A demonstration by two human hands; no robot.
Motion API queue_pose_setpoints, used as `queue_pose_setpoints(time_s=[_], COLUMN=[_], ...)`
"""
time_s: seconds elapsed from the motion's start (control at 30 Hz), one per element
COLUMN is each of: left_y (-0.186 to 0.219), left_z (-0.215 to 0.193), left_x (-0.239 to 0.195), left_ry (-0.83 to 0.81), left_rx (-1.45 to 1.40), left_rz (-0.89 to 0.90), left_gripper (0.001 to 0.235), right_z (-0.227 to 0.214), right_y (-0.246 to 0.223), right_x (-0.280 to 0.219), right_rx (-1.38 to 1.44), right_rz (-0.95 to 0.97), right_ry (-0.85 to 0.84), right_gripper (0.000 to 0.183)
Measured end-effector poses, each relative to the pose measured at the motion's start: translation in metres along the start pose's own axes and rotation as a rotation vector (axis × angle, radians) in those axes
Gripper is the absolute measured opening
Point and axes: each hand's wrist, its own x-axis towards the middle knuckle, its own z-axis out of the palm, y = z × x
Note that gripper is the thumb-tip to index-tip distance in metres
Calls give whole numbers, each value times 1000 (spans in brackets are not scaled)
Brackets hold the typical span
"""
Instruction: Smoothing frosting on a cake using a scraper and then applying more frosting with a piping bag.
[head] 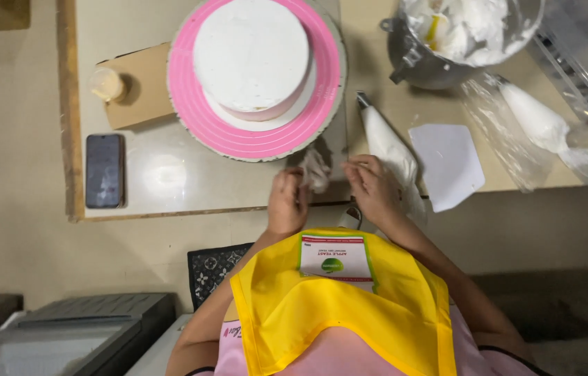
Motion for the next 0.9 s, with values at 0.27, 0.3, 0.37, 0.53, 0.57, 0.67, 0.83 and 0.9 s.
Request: queue_pose_setpoints(time_s=[0.27,0.3,0.37,0.53,0.57,0.67,0.83,0.9], left_y=[1,4,19,80,98,129,144,163], left_z=[30,34,43,33,29,50,85,72], left_x=[0,-2,7,52,65,109,197,223], left_ry=[-65,-95,-100,-304,-441,-583,-212,-410], left_rx=[351,305,250,74,58,87,160,83], left_rz=[141,188,244,406,411,462,755,541], left_gripper=[51,56,49,63,85,120,59,49], right_z=[-41,-35,-20,-83,-96,-136,-208,-232], right_y=[51,61,96,42,39,15,-28,-47], right_x=[-81,-87,-96,-82,-73,-35,7,8], right_rx=[-413,-412,-320,160,273,467,897,712], right_rz=[439,536,495,330,255,67,-113,-196], right_ry=[20,-90,-20,144,140,155,190,155], right_gripper=[79,88,69,47,42,41,59,64])
